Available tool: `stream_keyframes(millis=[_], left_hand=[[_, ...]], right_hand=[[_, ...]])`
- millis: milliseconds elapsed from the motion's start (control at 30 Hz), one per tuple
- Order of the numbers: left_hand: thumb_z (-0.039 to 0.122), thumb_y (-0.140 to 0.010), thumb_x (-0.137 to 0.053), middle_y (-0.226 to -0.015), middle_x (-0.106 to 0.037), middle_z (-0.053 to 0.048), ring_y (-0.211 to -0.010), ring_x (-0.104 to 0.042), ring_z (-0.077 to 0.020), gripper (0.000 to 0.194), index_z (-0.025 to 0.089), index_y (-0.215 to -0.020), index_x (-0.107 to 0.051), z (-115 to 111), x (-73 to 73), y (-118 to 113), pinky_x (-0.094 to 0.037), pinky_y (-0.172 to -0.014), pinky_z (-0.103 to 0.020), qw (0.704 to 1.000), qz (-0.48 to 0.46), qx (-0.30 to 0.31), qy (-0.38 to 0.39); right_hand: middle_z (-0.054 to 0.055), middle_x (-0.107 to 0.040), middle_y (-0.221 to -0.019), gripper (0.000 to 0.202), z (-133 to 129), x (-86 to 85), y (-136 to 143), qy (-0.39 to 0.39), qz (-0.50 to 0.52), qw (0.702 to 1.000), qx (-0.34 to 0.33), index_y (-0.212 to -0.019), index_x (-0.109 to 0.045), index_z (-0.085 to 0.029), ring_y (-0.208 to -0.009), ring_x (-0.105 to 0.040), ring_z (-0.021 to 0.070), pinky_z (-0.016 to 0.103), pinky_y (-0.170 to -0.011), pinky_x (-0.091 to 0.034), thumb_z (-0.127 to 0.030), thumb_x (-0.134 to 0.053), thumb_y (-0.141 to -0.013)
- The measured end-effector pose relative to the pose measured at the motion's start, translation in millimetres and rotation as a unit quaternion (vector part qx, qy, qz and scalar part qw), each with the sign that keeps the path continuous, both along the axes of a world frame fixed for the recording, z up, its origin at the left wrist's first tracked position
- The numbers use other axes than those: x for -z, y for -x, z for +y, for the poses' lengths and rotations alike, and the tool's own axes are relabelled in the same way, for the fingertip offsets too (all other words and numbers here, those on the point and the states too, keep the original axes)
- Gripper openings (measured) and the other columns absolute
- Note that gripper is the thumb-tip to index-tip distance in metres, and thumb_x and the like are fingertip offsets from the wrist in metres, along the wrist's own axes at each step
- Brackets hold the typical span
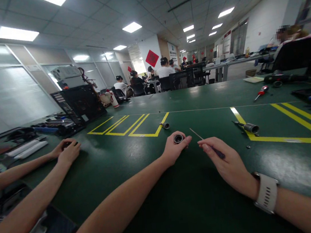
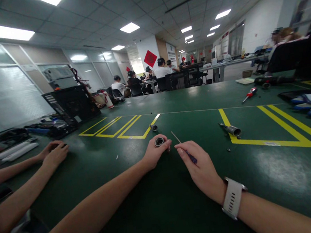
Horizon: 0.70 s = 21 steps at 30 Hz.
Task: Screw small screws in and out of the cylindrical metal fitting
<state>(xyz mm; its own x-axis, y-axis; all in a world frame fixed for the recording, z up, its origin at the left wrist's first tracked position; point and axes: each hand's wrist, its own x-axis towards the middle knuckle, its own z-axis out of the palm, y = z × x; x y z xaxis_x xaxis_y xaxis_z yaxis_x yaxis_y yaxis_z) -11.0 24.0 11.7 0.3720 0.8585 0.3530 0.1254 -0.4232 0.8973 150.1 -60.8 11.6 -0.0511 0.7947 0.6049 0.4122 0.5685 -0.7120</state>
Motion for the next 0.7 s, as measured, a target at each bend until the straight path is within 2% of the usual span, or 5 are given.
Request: stream_keyframes(millis=[133,267,500,600,700], left_hand=[[0.037,-0.066,-0.068,-0.066,-0.050,0.003,-0.060,-0.045,-0.0088,0.029,0.014,-0.070,-0.051,-7.4,1.6,-3.7,-0.037,-0.056,-0.022,0.993,0.089,0.049,-0.064],[0.030,-0.069,-0.066,-0.072,-0.053,0.002,-0.063,-0.047,-0.0102,0.023,0.015,-0.077,-0.049,-15.0,2.7,-5.6,-0.038,-0.059,-0.023,0.977,0.169,0.089,-0.097],[0.012,-0.065,-0.058,-0.097,-0.056,-0.005,-0.087,-0.056,-0.0190,0.038,0.016,-0.100,-0.044,-21.2,3.3,-8.7,-0.045,-0.077,-0.032,0.955,0.237,0.119,-0.133],[0.012,-0.066,-0.057,-0.099,-0.057,-0.007,-0.090,-0.057,-0.0205,0.041,0.016,-0.105,-0.043,-22.0,3.1,-9.9,-0.046,-0.079,-0.034,0.954,0.241,0.122,-0.130],[0.016,-0.066,-0.063,-0.109,-0.054,-0.009,-0.100,-0.054,-0.0227,0.051,0.016,-0.113,-0.042,-22.0,2.7,-10.4,-0.044,-0.088,-0.038,0.956,0.222,0.100,-0.165]], right_hand=[[0.004,-0.057,-0.093,0.015,0.5,-1.7,1.7,-0.007,-0.023,1.000,0.012,-0.099,-0.057,-0.022,-0.083,-0.057,0.0183,0.034,-0.072,-0.049,-0.027,-0.050,-0.087],[0.006,-0.054,-0.103,0.027,-0.5,-3.6,6.6,0.015,-0.070,0.997,-0.003,-0.105,-0.054,-0.022,-0.089,-0.055,0.0202,0.036,-0.074,-0.050,-0.025,-0.060,-0.079],[0.007,-0.056,-0.108,0.029,1.6,1.6,7.7,0.021,-0.139,0.990,0.011,-0.103,-0.055,-0.019,-0.099,-0.054,0.0210,0.041,-0.086,-0.047,-0.013,-0.061,-0.076],[0.007,-0.058,-0.105,0.026,3.1,1.4,5.0,0.013,-0.156,0.988,0.013,-0.100,-0.057,-0.019,-0.095,-0.056,0.0206,0.039,-0.083,-0.048,-0.011,-0.059,-0.076],[0.007,-0.059,-0.100,0.020,7.3,-3.5,-0.7,-0.020,-0.160,0.987,0.021,-0.095,-0.058,-0.019,-0.090,-0.058,0.0208,0.039,-0.079,-0.049,-0.014,-0.059,-0.076]])
